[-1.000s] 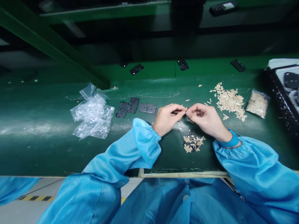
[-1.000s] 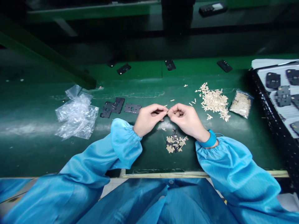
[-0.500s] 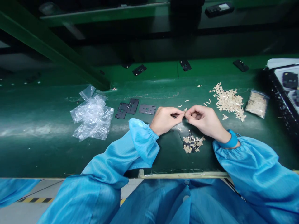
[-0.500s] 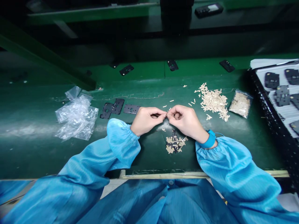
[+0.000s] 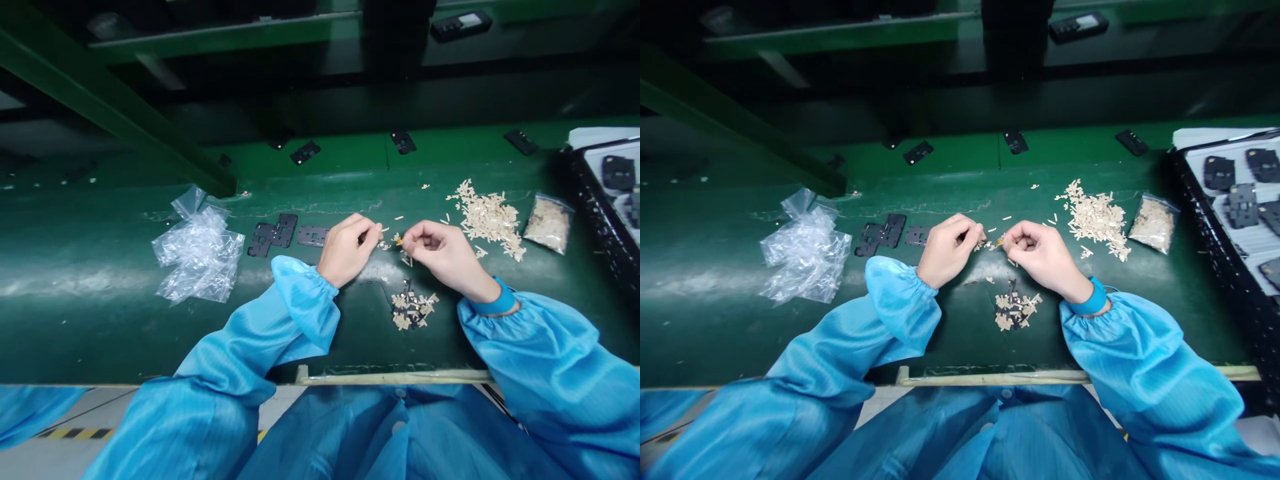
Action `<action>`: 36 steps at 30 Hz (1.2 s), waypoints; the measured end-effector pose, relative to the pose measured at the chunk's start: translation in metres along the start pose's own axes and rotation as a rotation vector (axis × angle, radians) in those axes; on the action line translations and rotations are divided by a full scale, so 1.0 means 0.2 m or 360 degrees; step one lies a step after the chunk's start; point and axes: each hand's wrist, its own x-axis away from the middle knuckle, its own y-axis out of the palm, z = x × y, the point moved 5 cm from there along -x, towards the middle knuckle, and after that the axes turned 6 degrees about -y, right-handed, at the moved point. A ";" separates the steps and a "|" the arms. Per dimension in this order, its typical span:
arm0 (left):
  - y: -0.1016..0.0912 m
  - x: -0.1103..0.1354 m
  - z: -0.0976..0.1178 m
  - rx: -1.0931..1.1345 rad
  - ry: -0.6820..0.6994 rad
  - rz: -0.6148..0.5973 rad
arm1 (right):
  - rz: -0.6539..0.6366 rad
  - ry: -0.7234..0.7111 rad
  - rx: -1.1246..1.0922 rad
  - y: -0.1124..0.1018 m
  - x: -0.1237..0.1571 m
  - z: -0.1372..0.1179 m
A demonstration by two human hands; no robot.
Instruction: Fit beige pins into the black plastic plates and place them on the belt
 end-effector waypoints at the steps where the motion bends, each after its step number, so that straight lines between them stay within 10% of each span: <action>1: 0.00 0.00 0.00 -0.0013 0.0020 -0.0004 | -0.0007 0.0003 -0.0003 0.00 0.00 0.00; 10: 0.09 0.02 0.01 0.0448 -0.0182 -0.0437 | -0.0076 -0.0052 0.0112 0.00 0.01 0.00; 27: 0.09 0.02 -0.02 0.0646 -0.0388 -0.0354 | 0.0141 -0.0837 0.0855 0.04 0.07 -0.12; 36: 0.09 0.03 -0.01 0.0582 -0.0283 -0.0318 | 0.0285 -0.0771 0.0819 0.01 0.05 -0.09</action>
